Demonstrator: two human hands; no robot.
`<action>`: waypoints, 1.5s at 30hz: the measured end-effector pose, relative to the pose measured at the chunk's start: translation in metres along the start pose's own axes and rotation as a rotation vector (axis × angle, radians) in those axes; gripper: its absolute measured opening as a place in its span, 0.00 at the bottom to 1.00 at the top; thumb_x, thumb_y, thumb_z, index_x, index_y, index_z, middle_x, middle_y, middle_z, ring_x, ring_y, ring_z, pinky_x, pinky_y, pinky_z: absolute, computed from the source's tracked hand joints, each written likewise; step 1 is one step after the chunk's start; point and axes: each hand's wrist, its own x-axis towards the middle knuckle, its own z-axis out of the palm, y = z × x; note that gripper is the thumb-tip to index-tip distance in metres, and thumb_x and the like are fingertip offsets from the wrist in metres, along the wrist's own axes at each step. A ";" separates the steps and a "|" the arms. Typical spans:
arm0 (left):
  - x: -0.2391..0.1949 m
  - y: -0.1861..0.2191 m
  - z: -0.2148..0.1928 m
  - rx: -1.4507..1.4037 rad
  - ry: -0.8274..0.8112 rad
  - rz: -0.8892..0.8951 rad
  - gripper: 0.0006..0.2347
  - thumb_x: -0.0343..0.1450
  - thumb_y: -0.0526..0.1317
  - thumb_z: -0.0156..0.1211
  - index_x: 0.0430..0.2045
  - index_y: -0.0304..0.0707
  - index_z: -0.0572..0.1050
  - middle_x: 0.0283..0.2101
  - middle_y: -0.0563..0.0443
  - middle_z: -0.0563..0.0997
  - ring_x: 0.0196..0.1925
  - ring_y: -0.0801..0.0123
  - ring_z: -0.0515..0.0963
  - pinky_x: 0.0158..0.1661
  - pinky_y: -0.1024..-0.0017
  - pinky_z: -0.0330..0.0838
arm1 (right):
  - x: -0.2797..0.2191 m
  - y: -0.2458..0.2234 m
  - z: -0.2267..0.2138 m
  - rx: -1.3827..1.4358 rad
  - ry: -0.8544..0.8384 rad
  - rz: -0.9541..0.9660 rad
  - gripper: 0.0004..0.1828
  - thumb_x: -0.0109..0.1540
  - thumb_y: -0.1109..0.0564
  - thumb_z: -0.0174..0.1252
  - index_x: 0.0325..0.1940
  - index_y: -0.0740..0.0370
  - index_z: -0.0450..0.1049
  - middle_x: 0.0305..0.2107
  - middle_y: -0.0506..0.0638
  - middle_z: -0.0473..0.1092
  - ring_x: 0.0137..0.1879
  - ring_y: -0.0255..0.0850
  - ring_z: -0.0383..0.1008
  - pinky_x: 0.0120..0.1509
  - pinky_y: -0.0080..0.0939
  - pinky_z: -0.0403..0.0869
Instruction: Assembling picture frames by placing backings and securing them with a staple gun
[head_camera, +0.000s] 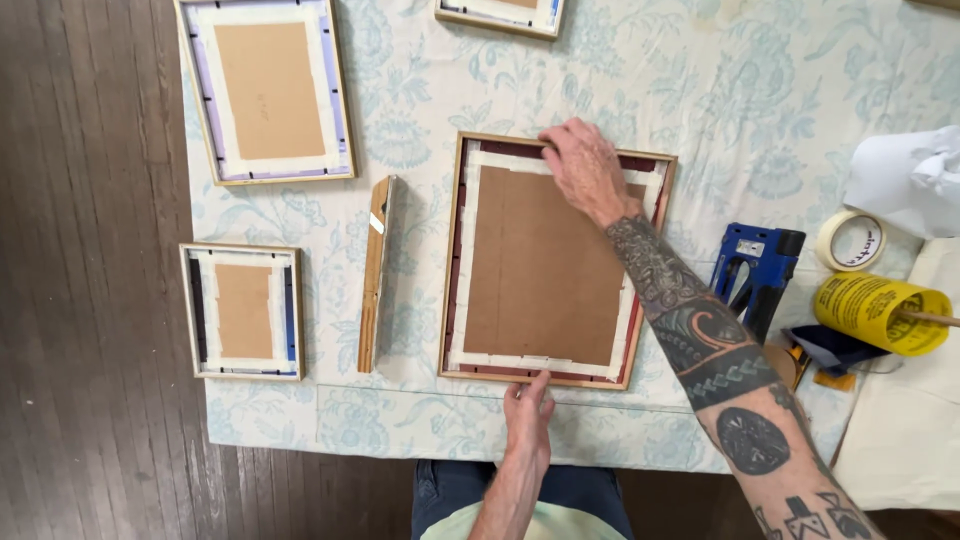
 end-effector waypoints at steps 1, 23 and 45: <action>0.003 0.003 0.002 -0.021 0.015 -0.011 0.39 0.57 0.41 0.73 0.65 0.34 0.60 0.60 0.48 0.71 0.64 0.67 0.73 0.66 0.66 0.65 | 0.000 0.006 0.006 -0.015 0.030 -0.015 0.11 0.70 0.56 0.54 0.53 0.60 0.77 0.39 0.52 0.70 0.45 0.47 0.69 0.49 0.48 0.72; 0.052 0.247 0.171 1.406 0.370 1.338 0.37 0.63 0.53 0.70 0.65 0.36 0.62 0.55 0.36 0.69 0.61 0.41 0.70 0.60 0.45 0.64 | -0.216 -0.033 -0.024 0.552 0.049 1.101 0.60 0.56 0.39 0.68 0.78 0.72 0.43 0.71 0.78 0.48 0.77 0.69 0.48 0.82 0.63 0.46; 0.086 0.181 0.045 1.023 0.164 1.272 0.37 0.62 0.41 0.72 0.68 0.36 0.61 0.57 0.34 0.67 0.62 0.37 0.69 0.64 0.45 0.62 | -0.210 0.016 -0.011 0.430 0.134 0.832 0.35 0.59 0.50 0.65 0.68 0.61 0.67 0.53 0.60 0.67 0.61 0.55 0.71 0.68 0.55 0.70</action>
